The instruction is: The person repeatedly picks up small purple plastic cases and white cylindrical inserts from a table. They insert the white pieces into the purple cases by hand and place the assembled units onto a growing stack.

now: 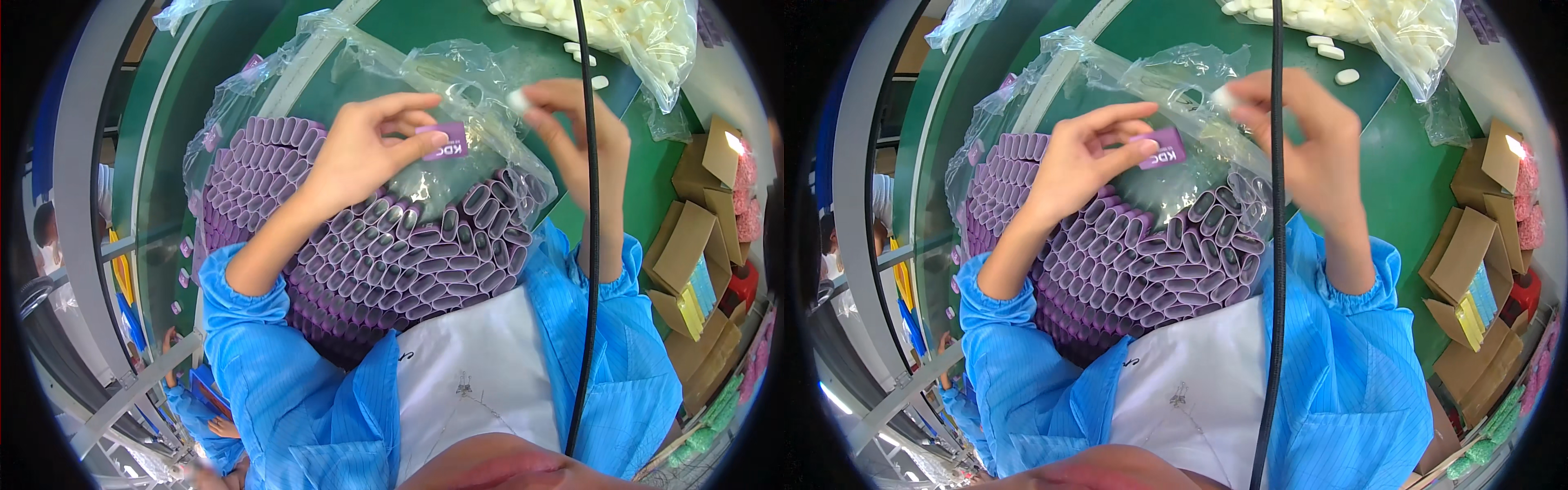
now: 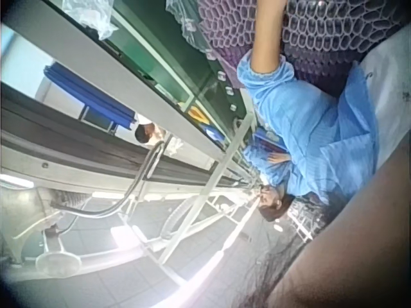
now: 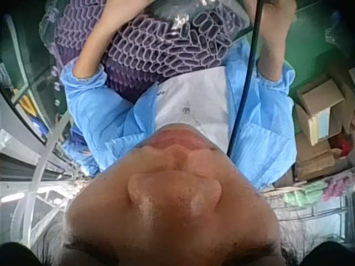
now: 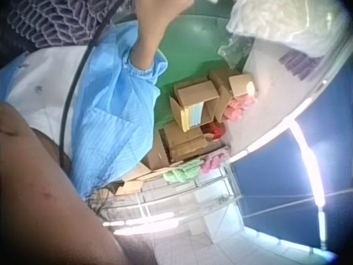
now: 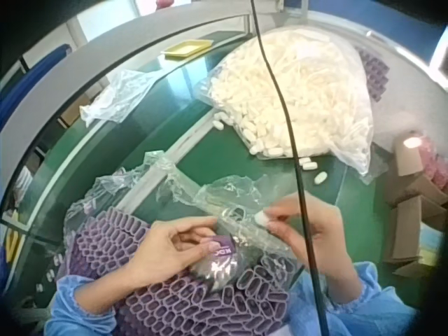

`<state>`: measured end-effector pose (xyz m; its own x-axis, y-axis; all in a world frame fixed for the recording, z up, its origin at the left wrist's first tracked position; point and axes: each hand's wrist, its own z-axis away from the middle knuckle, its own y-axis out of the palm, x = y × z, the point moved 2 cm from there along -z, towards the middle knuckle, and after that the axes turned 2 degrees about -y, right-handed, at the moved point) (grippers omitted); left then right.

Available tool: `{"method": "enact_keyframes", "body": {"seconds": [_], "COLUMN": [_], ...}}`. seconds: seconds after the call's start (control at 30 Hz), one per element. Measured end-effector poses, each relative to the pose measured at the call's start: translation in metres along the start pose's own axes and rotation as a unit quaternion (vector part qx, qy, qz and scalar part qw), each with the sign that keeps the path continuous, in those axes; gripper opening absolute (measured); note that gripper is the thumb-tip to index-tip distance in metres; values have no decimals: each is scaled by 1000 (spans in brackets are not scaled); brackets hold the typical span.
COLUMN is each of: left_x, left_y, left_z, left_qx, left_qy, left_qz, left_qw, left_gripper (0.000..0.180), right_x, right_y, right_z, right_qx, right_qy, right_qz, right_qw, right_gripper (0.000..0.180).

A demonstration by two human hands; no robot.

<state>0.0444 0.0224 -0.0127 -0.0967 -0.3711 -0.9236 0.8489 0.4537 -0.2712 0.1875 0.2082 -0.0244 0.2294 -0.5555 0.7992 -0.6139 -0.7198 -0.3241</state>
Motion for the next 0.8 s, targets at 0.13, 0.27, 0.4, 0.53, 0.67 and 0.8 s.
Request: {"method": "enact_keyframes", "body": {"seconds": [0.13, 0.27, 0.4, 0.53, 0.67, 0.8], "left_x": [1, 4, 1, 3, 2, 6], "left_y": [11, 15, 14, 15, 16, 15], "left_z": [13, 14, 17, 19, 20, 18], "left_qx": [-44, -54, -79, -82, -68, -65], "left_qy": [142, 180, 202, 209, 211, 198], "left_qz": [84, 60, 12, 1, 32, 90], "left_qw": [985, 980, 976, 975, 975, 974], "left_gripper": [28, 27, 27, 27, 26, 27], "right_x": [13, 15, 19, 19, 17, 17], "right_y": [24, 29, 30, 30, 37, 37], "right_z": [9, 8, 4, 5, 10, 11], "right_qx": [26, 28, 31, 36, -13, -17], "right_qy": [-10, -22, -44, -59, -77, -93], "right_qz": [-92, -90, -86, -91, -84, -102], "right_qw": [995, 995, 995, 993, 993, 990], "right_gripper": [19, 18, 17, 16, 17, 18]}}
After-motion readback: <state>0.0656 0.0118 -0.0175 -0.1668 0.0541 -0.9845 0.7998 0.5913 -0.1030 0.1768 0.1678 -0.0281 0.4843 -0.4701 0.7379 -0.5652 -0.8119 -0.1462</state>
